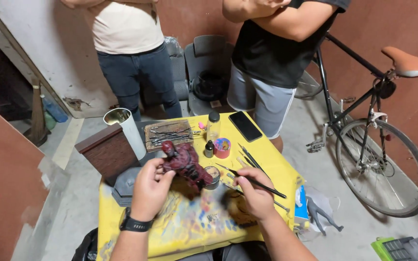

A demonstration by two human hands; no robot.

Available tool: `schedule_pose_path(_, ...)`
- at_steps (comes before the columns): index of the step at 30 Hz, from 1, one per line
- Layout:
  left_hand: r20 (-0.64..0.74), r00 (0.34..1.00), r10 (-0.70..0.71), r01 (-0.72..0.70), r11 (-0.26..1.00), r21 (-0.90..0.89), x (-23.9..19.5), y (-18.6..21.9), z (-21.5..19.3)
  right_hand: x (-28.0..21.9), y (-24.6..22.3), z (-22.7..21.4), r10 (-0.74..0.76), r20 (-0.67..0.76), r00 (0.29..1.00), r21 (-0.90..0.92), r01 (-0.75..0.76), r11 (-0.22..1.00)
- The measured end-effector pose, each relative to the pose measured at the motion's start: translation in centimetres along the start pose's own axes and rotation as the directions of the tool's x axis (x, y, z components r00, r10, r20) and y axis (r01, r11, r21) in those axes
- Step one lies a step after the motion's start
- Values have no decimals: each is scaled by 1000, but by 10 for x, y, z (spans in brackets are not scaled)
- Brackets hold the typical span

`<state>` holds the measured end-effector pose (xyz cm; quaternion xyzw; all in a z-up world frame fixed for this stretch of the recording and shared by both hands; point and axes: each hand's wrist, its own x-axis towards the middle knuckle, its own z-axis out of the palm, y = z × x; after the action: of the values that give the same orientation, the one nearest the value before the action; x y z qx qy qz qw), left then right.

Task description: A person is meticulously painting and assembling a miniature action figure at a workspace.

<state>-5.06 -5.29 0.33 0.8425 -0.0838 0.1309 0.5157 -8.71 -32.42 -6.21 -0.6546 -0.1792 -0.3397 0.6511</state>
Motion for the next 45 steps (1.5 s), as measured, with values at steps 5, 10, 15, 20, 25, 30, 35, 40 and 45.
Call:
schedule_pose_path(5,95,995,35,-38,999,34,14,-1,33,-18,14,-28,67,-144,987,69,-57,996)
schedule_pose_path(10,96,990,108,-111,993,26,17,-9,47,-22,13,-35,43,-179,983,87,-27,996)
schedule_pose_path(15,100,993,68,-71,997,30,16,-3,43,-23,18,-35,50,-197,979,98,-31,995)
schedule_pose_path(20,102,993,60,-61,998,15,17,-6,42,-20,12,-31,22,-175,984,90,-7,996)
schedule_pose_path(25,109,993,54,-57,998,25,16,-1,41,-21,15,-34,42,-200,979,121,-18,993)
schedule_pose_path(30,-29,983,182,-181,983,27,17,-25,34,-30,30,-44,79,-242,967,90,-59,994)
schedule_pose_path(35,-146,988,53,-76,985,-155,6,14,-1,-31,36,-42,58,-260,964,212,-2,977)
schedule_pose_path(40,-175,981,-78,80,997,6,10,13,-15,-35,36,-40,152,-255,955,262,-83,961)
schedule_pose_path(45,-88,979,-183,148,941,-306,16,5,-14,-38,32,-35,180,-247,952,247,-118,962)
